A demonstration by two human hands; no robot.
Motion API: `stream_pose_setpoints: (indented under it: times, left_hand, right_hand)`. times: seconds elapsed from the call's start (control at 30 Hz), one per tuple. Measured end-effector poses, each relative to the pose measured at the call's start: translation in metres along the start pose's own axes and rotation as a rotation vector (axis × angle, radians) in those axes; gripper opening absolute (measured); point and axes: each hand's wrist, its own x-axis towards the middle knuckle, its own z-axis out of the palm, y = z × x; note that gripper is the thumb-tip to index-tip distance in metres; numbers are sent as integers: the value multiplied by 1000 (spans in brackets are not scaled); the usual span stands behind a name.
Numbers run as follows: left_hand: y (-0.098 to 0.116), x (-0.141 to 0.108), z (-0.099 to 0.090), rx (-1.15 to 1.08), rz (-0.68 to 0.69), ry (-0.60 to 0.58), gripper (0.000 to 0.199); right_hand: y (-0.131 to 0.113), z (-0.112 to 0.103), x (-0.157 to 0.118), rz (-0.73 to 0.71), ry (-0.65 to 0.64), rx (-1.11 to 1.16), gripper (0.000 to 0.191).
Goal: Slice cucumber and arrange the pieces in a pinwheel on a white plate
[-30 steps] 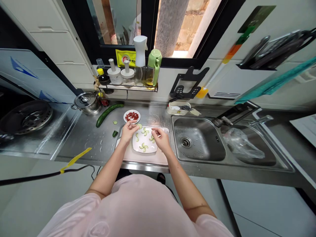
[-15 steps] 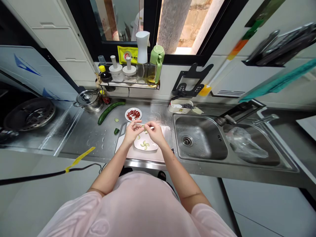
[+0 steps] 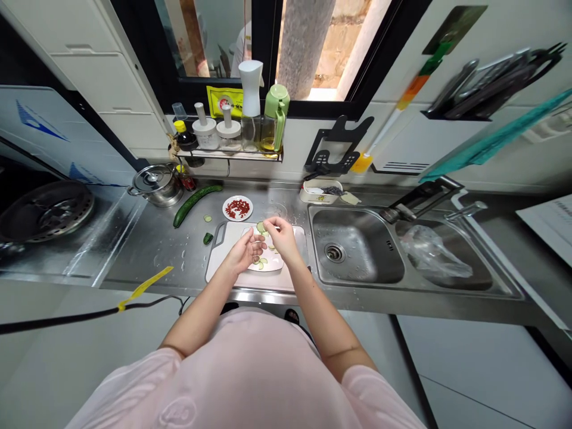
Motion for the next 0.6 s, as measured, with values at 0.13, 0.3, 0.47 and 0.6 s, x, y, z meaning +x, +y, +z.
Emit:
stream_pose_setpoints:
  times: [0.13, 0.3, 0.47, 0.6]
  left_hand:
    - [2, -3, 3, -44, -116, -97, 54]
    - [4, -4, 5, -104, -154, -108, 55]
    - [7, -3, 4, -100, -79, -57, 44]
    - [10, -4, 1, -151, -34, -54, 31]
  right_hand:
    - [2, 1, 0, 4, -10, 11, 24]
    - [2, 3, -1, 7, -66, 14, 23]
    - [1, 5, -4, -12, -101, 3, 22]
    - [2, 6, -4, -63, -134, -26, 22]
